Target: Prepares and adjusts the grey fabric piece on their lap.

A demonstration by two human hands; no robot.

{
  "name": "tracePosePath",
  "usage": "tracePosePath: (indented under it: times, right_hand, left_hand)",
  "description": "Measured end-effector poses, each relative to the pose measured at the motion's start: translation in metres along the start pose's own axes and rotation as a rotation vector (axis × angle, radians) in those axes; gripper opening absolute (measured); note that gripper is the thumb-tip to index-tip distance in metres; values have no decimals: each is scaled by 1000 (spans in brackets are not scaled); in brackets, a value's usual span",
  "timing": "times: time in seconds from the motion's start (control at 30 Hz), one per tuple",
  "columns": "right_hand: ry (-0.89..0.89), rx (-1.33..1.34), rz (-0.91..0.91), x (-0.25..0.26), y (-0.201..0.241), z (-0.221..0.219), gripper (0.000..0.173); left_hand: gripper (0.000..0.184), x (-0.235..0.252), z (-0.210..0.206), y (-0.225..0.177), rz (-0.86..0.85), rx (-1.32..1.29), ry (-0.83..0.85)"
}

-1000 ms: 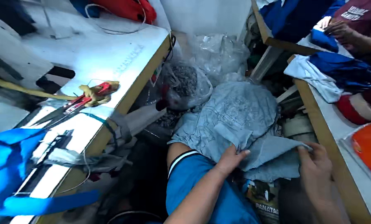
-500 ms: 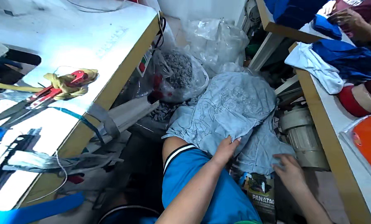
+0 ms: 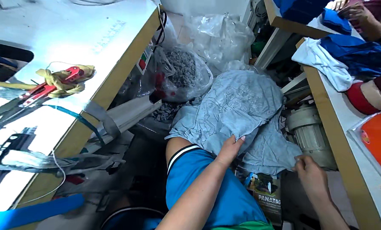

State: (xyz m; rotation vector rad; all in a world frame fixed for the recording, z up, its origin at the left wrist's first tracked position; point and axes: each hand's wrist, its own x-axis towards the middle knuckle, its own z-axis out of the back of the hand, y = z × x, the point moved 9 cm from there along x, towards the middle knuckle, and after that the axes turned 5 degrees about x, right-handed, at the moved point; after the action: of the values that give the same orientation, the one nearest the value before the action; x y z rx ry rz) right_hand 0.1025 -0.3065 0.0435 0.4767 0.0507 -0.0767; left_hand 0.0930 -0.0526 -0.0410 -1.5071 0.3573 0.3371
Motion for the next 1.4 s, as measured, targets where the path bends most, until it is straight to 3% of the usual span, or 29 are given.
tracePosePath:
  times: [0.1, 0.2, 0.3, 0.37, 0.53, 0.67, 0.73, 0.83, 0.93, 1.03, 1.13, 1.23, 1.4]
  right_hand:
    - [119, -28, 29, 4, 5, -8, 25]
    - [253, -125, -4, -1, -12, -31, 39]
    - [93, -82, 135, -5, -18, -30, 18]
    - [-35, -19, 204, -2, -8, -11, 16]
    - [-147, -3, 341, 9, 43, 23, 17]
    - [-98, 56, 636, 11, 107, 5, 17]
    - [-31, 206, 728, 12, 130, -5, 17]
    - [92, 407, 614, 20, 123, -12, 36]
    - [16, 174, 281, 26, 65, -14, 22]
    - [266, -71, -79, 17, 1, -53, 42]
    - [253, -139, -137, 6, -11, -65, 34]
    - [146, -114, -151, 6, -11, -44, 26]
    - [-55, 270, -136, 11, 11, 10, 29]
  left_hand:
    - [42, 0, 0, 2, 6, 13, 6]
    - [41, 2, 3, 1, 7, 7, -11]
    - [41, 1, 1, 1, -2, 23, -12]
    - [42, -1, 2, 0, -20, 34, -22]
    - [44, 0, -5, -4, -68, 126, 20]
    - [64, 3, -27, -2, -101, 343, 157]
    - [58, 7, -32, 0, -105, 502, 187]
    - [29, 9, -21, 2, 36, 616, 144]
    - [26, 11, -2, 4, 95, 402, 6]
    - [23, 17, 4, 15, 60, 188, -53]
    - [23, 18, 2, 17, 60, 169, -46]
    - [21, 17, 3, 17, 71, 137, -51]
    - [26, 16, -2, 10, 6, 174, -27]
